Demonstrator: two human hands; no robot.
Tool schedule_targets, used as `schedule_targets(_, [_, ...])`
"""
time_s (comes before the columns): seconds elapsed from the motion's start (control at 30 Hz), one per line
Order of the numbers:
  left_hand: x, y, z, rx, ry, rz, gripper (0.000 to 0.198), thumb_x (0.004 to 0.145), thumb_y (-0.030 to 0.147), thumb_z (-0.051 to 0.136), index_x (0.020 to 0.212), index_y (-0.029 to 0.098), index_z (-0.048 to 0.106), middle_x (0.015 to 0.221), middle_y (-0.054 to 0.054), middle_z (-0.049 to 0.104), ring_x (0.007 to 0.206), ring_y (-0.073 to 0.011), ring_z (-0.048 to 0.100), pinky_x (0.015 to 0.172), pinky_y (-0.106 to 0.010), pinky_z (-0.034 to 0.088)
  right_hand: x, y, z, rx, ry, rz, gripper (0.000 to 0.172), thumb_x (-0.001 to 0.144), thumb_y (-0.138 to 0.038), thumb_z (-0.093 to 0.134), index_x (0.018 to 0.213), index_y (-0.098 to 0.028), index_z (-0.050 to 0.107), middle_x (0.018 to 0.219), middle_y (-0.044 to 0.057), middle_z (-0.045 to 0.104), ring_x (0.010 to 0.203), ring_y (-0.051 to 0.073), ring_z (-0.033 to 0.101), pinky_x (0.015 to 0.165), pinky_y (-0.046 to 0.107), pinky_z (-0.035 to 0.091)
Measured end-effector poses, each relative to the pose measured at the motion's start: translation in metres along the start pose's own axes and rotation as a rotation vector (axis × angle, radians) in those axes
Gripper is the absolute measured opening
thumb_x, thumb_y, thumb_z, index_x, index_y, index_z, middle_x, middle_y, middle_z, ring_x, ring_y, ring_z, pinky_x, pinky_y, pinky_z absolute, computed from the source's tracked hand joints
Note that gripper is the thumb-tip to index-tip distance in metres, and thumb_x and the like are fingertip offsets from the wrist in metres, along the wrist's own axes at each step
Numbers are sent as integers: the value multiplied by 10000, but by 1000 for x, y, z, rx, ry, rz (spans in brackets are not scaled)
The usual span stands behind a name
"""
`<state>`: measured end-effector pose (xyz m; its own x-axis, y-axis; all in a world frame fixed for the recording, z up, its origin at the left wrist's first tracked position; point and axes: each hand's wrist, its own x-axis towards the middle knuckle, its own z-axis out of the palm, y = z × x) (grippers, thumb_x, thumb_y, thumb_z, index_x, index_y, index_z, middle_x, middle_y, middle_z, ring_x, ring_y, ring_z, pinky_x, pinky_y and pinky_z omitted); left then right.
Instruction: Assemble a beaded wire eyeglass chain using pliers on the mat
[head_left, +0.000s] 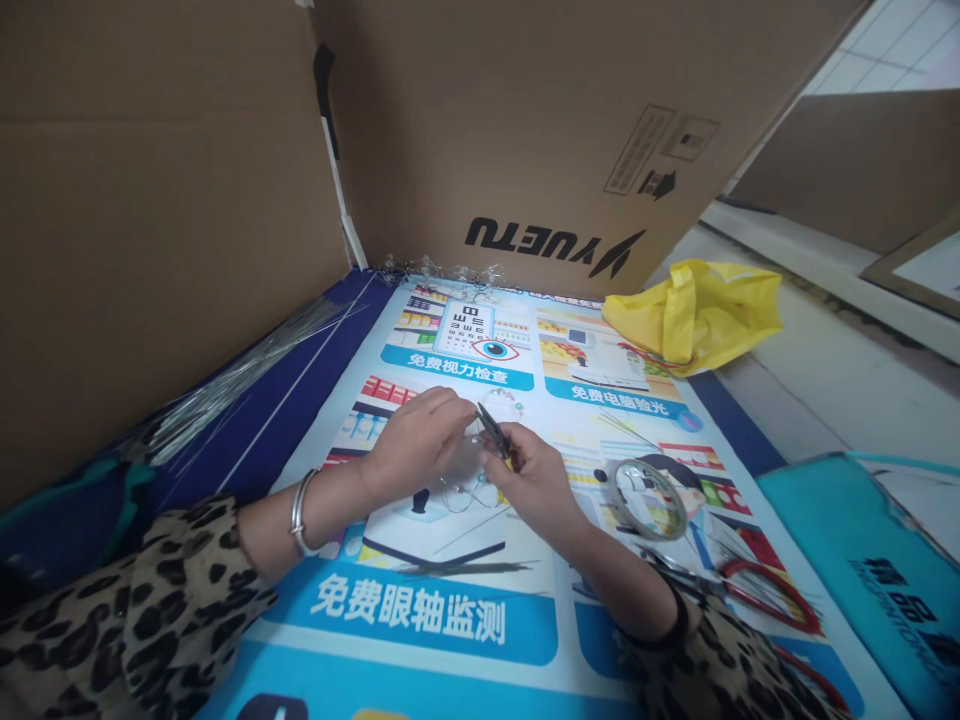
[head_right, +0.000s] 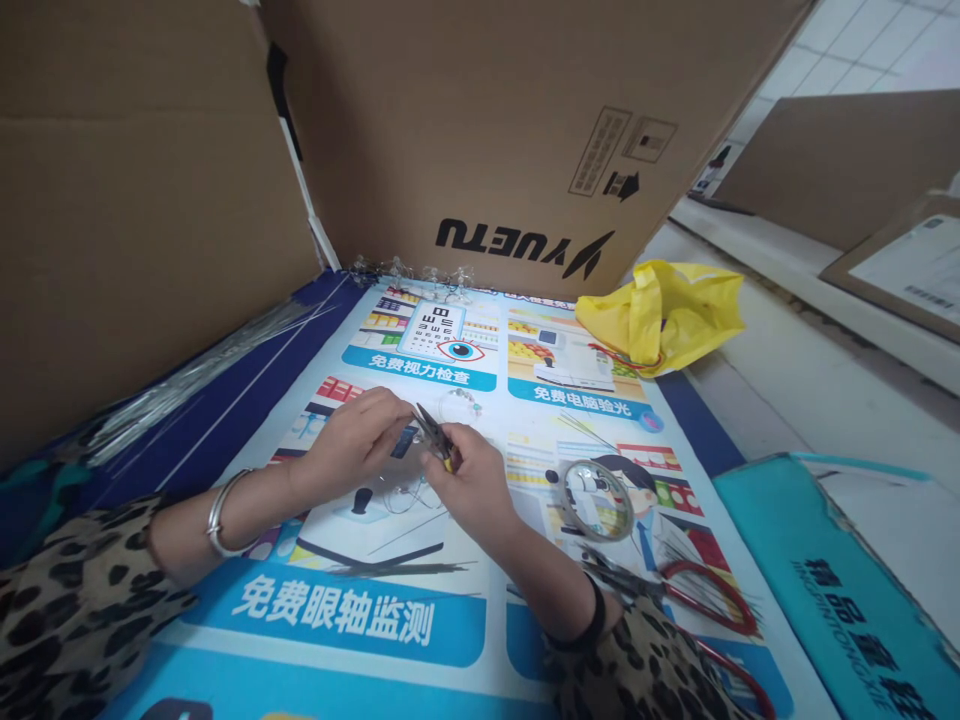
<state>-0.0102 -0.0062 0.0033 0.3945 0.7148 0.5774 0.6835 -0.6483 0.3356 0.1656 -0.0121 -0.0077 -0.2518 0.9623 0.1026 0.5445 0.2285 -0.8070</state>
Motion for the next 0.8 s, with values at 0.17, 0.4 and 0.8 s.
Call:
schedule_targets(0.17, [1,4,1,-270,-22,-170,174,908,189,332,816,172,478,764,-21,535,730,-135,502,669,-263,409,0,2,1,24,-16,-14,215,736,-282,548,931,-201,589,760,-5,594,650,127,525,601,246,424])
schedule_targets(0.4, [-1,2,1,-471,-63,-330,186,922,255,338,802,185,461,667,33,535,612,-92,499,610,-225,389,0,3,0,10,-23,-115,243,757,-277,548,986,-205,587,865,12,612,720,132,549,646,244,435])
schedule_targets(0.8, [1,1,-2,-231,-81,-175,121,861,151,411,833,177,526,711,9,552,654,-118,512,590,-232,400,-3,-2,-2,-125,34,-104,152,783,-290,515,829,-193,623,706,-2,603,630,122,521,591,228,396])
